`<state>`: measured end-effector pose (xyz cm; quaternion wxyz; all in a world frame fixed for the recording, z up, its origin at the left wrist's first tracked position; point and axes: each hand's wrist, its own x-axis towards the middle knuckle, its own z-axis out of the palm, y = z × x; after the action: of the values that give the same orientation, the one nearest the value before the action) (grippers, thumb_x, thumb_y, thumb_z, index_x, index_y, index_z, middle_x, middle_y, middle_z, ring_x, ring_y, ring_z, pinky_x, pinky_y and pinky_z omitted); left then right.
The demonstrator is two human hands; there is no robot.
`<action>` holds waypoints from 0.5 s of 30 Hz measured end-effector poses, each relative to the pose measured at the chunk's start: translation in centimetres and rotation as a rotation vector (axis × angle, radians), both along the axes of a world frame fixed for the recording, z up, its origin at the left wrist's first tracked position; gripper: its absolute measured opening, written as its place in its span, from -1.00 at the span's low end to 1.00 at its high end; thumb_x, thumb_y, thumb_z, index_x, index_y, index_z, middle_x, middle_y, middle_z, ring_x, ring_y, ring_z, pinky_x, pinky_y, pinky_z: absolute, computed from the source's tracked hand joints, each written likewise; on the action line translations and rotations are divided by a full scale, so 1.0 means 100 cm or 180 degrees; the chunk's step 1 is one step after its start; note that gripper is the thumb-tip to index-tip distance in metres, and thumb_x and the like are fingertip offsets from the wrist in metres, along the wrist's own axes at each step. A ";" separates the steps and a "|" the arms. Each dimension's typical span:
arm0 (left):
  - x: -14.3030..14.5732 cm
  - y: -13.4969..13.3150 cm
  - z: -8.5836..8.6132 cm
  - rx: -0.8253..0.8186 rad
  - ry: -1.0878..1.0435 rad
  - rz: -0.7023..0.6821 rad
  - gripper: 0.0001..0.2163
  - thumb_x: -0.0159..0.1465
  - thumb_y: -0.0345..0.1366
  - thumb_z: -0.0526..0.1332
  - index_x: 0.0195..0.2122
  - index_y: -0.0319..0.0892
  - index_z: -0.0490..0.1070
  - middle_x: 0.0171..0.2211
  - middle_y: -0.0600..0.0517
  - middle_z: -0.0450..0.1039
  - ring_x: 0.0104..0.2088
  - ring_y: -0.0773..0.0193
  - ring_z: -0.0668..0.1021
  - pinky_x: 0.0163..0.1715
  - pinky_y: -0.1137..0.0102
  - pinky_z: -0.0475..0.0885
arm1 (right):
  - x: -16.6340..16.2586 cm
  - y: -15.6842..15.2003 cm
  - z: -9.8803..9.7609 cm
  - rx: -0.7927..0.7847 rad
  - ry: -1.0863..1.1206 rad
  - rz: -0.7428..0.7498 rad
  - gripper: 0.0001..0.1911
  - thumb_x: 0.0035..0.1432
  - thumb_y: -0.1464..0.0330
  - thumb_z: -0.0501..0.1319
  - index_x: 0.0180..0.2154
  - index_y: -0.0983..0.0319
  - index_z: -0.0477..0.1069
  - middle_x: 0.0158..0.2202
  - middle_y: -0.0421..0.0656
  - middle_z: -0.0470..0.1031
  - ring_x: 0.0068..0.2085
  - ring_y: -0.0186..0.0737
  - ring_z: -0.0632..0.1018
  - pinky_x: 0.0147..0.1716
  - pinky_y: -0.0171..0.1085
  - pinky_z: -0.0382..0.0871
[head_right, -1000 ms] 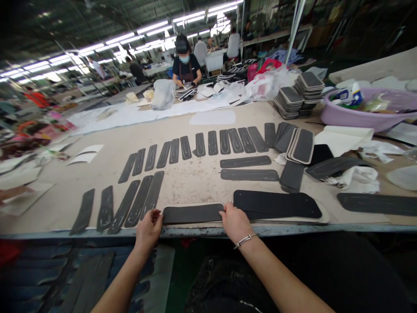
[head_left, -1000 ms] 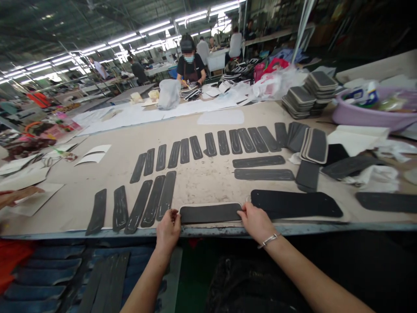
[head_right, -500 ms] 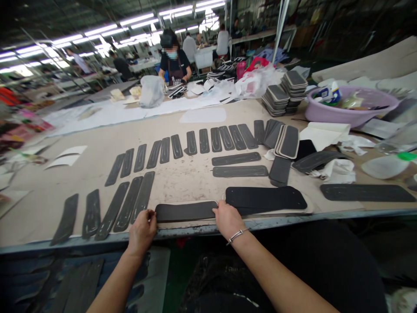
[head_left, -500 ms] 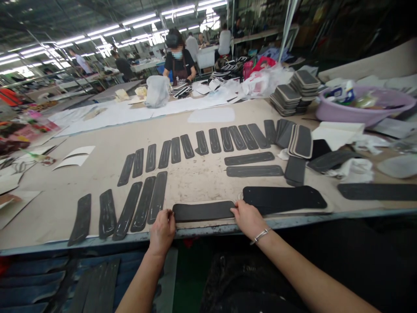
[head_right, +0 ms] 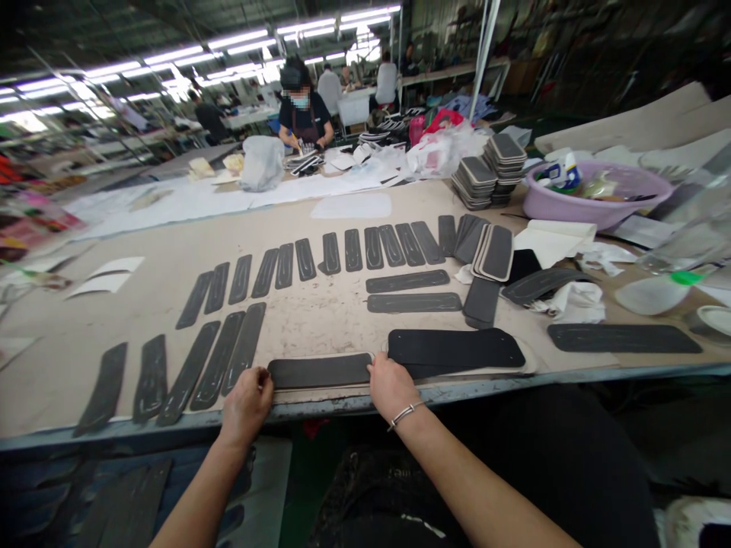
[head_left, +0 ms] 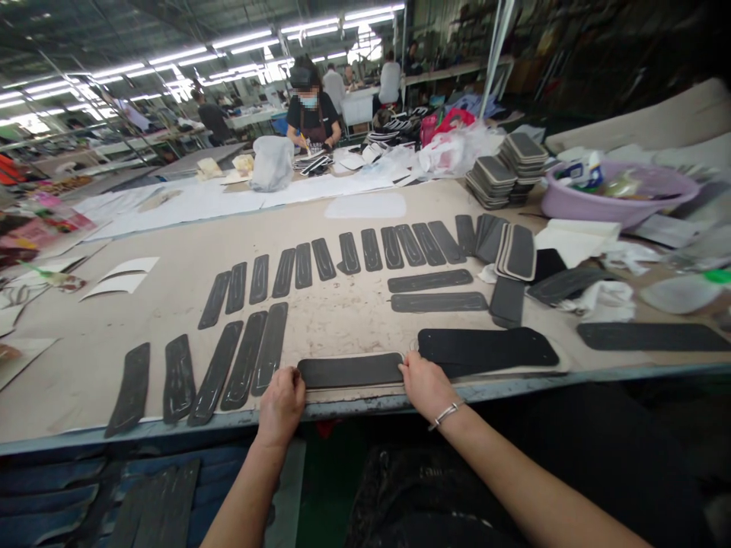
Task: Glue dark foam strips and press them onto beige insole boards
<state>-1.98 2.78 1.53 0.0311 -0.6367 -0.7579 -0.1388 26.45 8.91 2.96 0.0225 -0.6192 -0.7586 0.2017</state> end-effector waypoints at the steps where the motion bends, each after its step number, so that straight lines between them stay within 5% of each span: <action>1: 0.000 0.000 0.000 0.0041 -0.0026 -0.0009 -0.86 0.23 -0.32 0.00 -0.25 -0.17 0.30 -0.32 -0.04 0.41 -0.32 0.23 0.49 -0.29 0.38 0.36 | -0.001 0.000 0.000 -0.0019 -0.0009 -0.0021 -0.84 0.28 0.37 -0.02 -0.27 0.30 0.27 -0.37 -0.04 0.51 -0.34 -0.19 0.56 -0.42 -0.32 0.26; 15: 0.008 0.003 0.006 -0.0103 0.0343 0.0062 -0.82 0.27 -0.30 -0.02 -0.25 -0.19 0.33 -0.29 -0.07 0.42 -0.33 0.19 0.50 -0.36 0.37 0.34 | -0.008 0.001 0.009 -0.0013 -0.0219 -0.0010 -0.85 0.26 0.38 0.00 -0.27 0.32 0.27 -0.38 -0.01 0.50 -0.32 -0.16 0.57 -0.41 -0.33 0.31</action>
<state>-1.19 3.13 2.18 0.0628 -0.6362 -0.7635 -0.0917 25.64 9.05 3.89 -0.0046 -0.6270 -0.7575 0.1818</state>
